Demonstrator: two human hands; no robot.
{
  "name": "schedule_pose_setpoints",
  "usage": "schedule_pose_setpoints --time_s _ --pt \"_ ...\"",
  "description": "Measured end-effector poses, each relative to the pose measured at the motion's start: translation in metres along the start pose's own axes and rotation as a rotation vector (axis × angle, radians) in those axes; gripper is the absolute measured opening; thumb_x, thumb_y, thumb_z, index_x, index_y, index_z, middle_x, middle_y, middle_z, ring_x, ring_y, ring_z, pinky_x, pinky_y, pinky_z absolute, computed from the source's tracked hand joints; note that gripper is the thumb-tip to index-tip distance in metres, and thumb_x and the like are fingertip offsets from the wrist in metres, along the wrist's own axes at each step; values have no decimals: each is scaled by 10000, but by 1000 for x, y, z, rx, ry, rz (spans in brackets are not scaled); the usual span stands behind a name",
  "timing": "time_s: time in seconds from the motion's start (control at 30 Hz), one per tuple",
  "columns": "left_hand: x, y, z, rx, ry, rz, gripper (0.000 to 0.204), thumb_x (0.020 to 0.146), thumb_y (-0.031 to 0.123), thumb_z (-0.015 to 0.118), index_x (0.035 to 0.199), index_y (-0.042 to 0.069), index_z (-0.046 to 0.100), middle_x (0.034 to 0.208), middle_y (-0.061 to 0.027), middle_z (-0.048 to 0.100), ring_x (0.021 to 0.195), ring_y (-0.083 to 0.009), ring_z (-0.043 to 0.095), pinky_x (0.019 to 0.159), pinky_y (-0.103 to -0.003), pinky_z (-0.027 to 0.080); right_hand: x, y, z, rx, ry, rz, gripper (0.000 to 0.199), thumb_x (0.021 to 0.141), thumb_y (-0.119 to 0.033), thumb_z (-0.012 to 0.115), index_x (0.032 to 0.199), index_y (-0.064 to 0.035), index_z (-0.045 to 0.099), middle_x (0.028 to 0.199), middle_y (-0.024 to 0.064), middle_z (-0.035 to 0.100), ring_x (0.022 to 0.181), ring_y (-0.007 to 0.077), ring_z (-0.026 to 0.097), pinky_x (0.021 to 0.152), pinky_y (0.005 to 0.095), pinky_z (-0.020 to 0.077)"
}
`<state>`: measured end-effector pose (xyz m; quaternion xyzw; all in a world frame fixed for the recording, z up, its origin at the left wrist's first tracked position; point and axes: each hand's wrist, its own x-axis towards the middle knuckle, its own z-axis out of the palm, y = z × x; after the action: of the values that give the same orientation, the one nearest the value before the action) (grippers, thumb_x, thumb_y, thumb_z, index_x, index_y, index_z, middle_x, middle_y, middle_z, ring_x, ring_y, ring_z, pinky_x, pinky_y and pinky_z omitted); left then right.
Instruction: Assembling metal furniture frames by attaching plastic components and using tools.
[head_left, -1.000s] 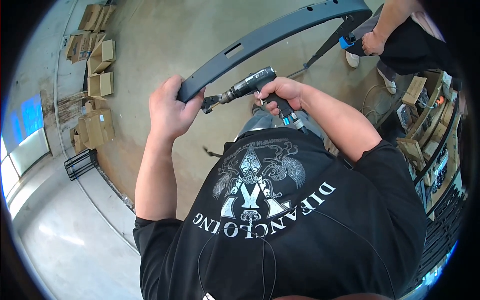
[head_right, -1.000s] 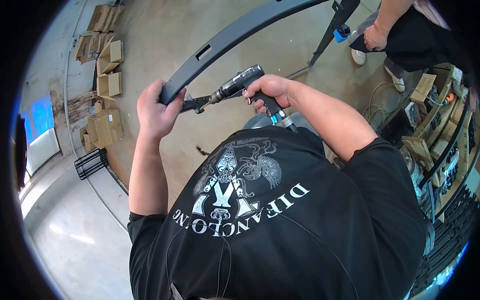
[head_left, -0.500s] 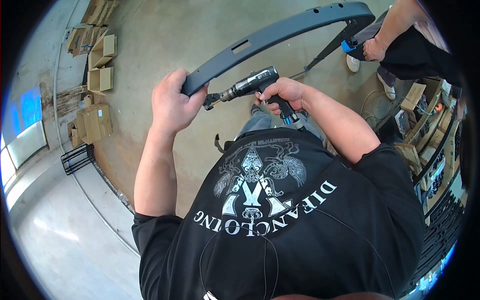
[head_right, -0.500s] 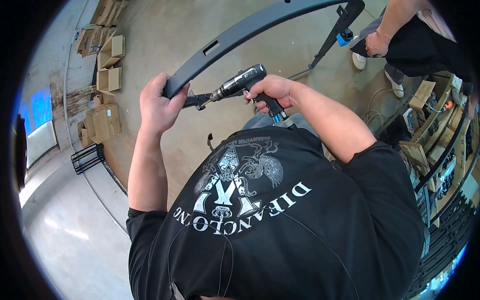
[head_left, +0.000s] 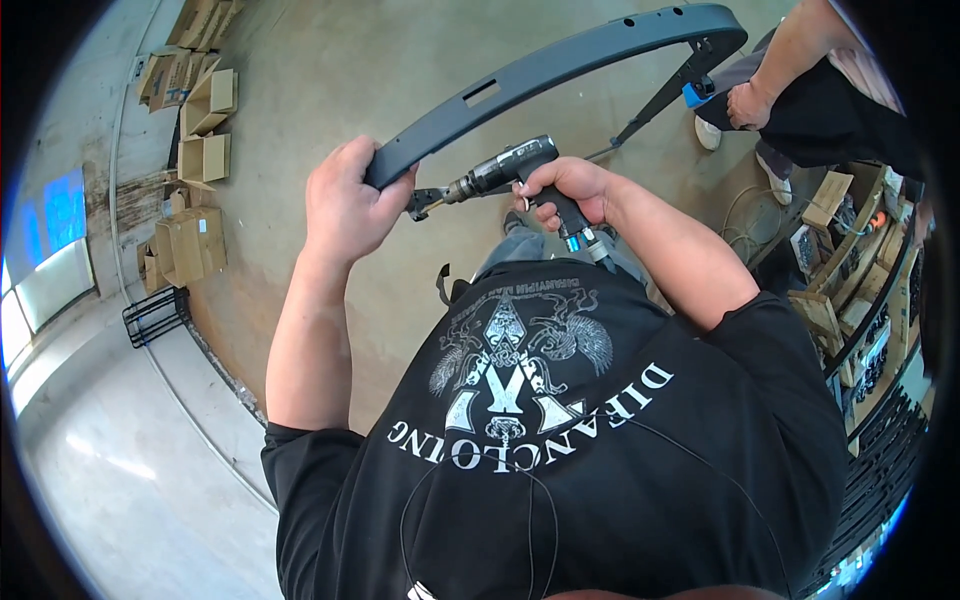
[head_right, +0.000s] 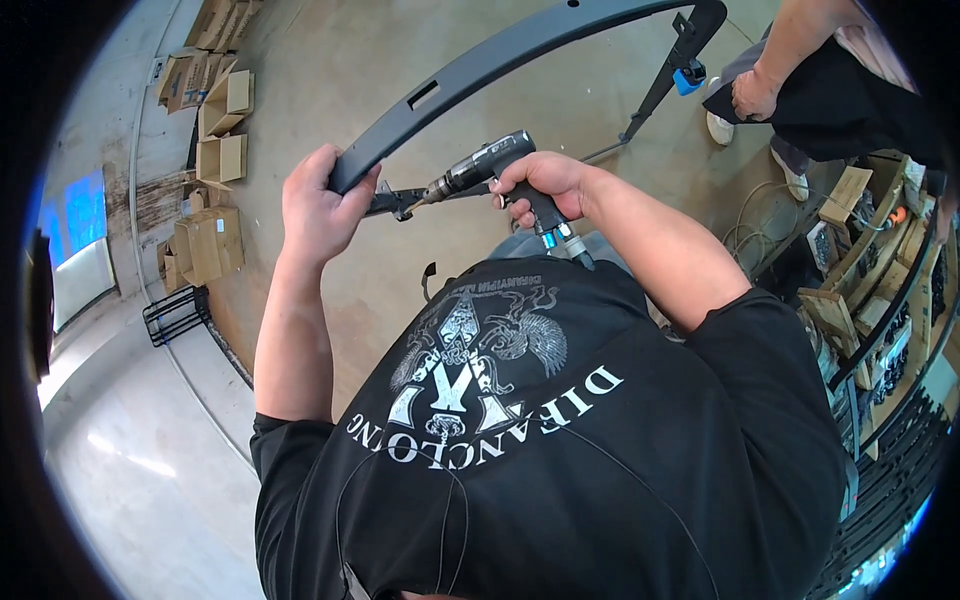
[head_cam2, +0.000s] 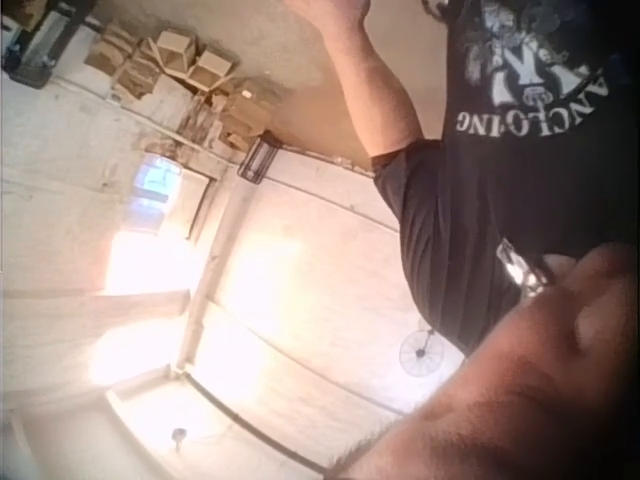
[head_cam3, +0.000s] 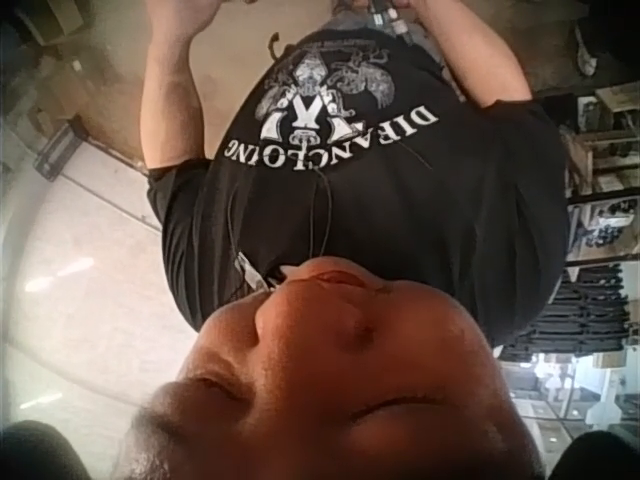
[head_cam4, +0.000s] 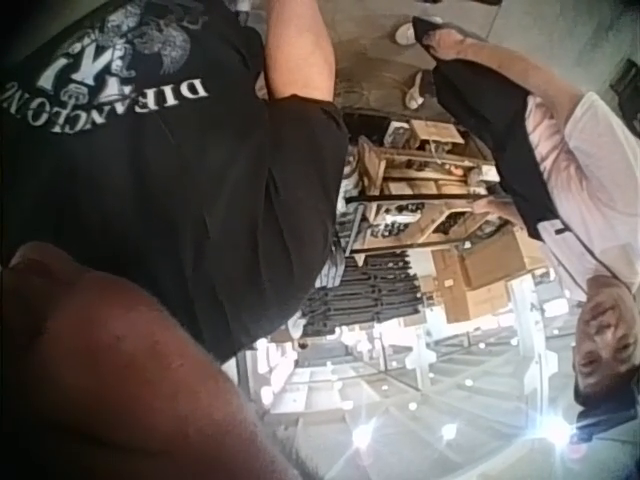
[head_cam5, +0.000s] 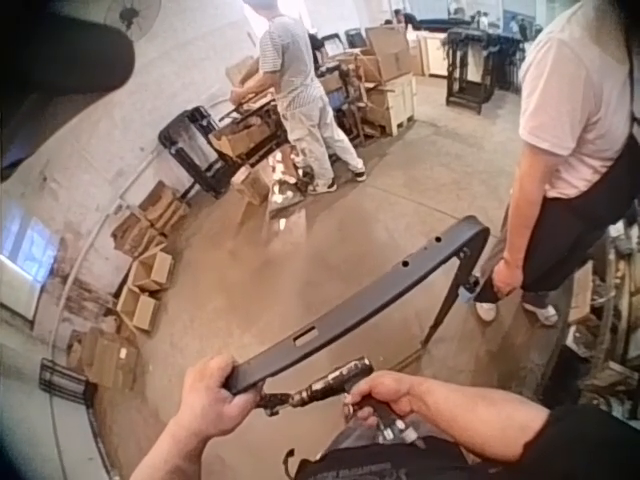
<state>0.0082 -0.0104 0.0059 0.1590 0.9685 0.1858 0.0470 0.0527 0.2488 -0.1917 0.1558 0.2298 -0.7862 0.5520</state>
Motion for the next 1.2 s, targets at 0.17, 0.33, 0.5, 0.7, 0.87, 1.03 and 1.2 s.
schedule_pose_setpoints --time_s 0.17,0.33,0.5,0.7,0.87,1.03,1.2 --pt "0 -2 1 41 6 23 315 807 264 789 760 35 578 717 -136 616 686 -339 609 629 -435 480 -4 -2 4 -23 -10 0 261 953 -117 620 1200 -32 619 1095 128 680 570 105 514 529 281 467" --pt "1 -2 1 -18 12 8 305 838 220 795 779 16 576 709 -123 579 640 -272 555 602 -385 443 -4 0 1 -108 -11 -21 318 961 -127 618 1256 -9 610 1117 152 698 584 112 537 531 287 471" --pt "-3 1 -4 -4 -3 -23 304 824 241 782 771 19 580 732 -142 612 679 -310 595 631 -418 468 4 -1 -14 -130 -68 -45 326 970 -146 625 1251 16 603 1056 175 721 581 124 543 523 294 476" --pt "-7 0 1 40 5 -26 279 799 247 758 778 19 598 766 -170 650 734 -362 640 678 -450 505 -4 -4 -5 -191 -46 -3 309 985 -171 624 1236 7 599 974 146 705 585 114 556 530 294 480" --pt "-3 -5 -1 39 10 -35 238 786 222 738 800 23 608 773 -171 652 735 -370 639 684 -446 510 5 -5 -4 -96 -31 17 260 987 -173 629 1183 -3 614 932 154 685 580 127 560 511 300 490" --pt "-6 -2 1 28 -1 -46 215 779 200 720 809 25 599 782 -168 651 741 -360 638 688 -441 509 -10 -24 18 -245 68 1 291 979 -178 640 1198 13 630 916 158 701 561 132 585 507 299 495" --pt "-11 -2 2 32 1 -34 205 771 182 717 798 25 589 770 -160 642 737 -350 631 684 -442 506 -7 -19 8 -233 35 24 298 974 -184 654 1196 13 635 900 151 707 548 133 586 508 295 500"
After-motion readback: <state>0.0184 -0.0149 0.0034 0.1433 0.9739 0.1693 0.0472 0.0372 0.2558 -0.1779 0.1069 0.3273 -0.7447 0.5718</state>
